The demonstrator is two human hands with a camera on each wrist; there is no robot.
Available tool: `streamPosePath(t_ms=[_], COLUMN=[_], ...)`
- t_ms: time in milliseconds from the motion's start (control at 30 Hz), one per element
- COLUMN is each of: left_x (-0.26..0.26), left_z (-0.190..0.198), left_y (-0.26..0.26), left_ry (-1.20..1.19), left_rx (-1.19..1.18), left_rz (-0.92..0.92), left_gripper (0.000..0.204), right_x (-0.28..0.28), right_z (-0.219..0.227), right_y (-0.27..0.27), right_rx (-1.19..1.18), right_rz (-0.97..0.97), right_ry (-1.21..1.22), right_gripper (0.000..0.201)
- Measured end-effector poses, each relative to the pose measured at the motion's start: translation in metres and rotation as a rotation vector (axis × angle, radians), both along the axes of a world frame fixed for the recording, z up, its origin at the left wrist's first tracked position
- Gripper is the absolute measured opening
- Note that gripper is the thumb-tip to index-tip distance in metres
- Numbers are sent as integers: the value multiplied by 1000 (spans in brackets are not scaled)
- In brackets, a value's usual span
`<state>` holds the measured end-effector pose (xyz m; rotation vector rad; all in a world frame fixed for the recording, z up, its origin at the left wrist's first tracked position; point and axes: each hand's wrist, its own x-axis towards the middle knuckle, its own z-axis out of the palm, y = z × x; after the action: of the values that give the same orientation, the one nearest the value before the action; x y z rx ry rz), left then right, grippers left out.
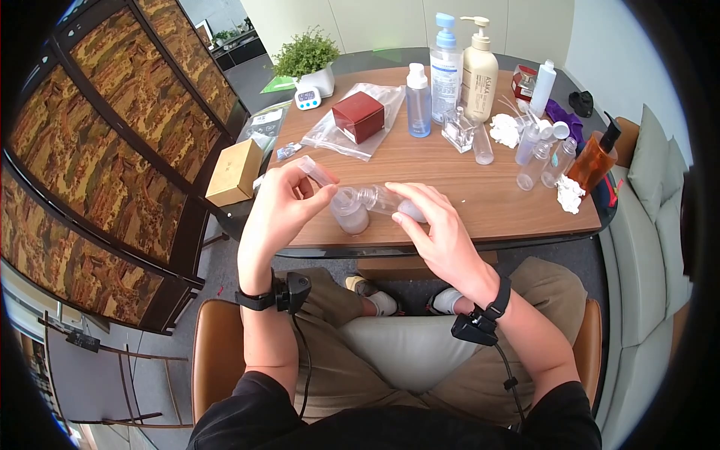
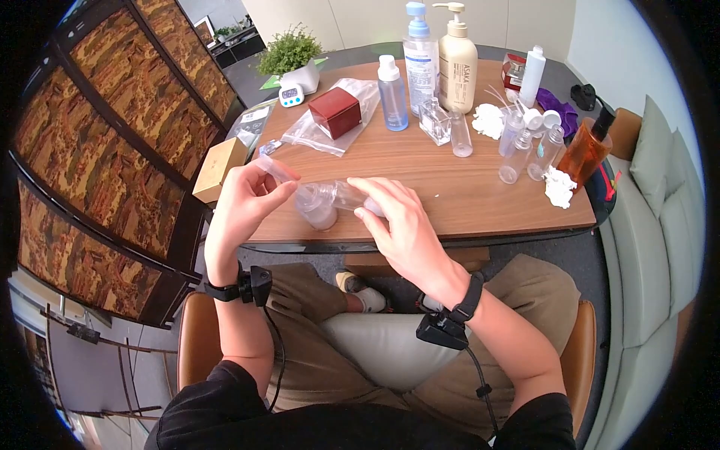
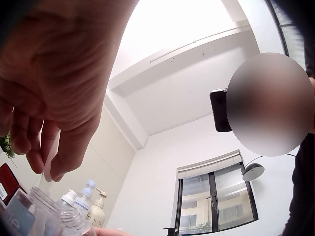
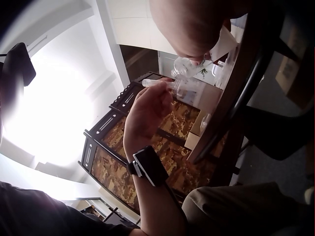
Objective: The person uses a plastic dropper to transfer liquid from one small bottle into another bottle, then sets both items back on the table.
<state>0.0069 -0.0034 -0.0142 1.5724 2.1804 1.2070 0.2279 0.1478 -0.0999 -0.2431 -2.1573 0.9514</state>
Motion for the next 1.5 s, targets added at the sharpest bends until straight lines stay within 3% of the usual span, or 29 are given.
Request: streamPosePath(t_ms=[1100, 1200, 1300, 1500], left_x=[-1, -14, -15, -17], left_z=[1, -2, 4, 14], left_y=[-3, -9, -16, -27], left_ry=[-8, -46, -195, -190], left_rx=[-19, 22, 242, 443], left_rz=[29, 51, 50, 67], left_gripper=[20, 20, 14, 11], right_x=[-1, -1, -2, -2], right_z=[-3, -3, -5, -5], right_y=[0, 0, 1, 1], right_rx=[13, 16, 27, 30], right_rz=[-22, -22, -24, -20], right_ry=[45, 45, 55, 56], right_gripper=[41, 41, 41, 41])
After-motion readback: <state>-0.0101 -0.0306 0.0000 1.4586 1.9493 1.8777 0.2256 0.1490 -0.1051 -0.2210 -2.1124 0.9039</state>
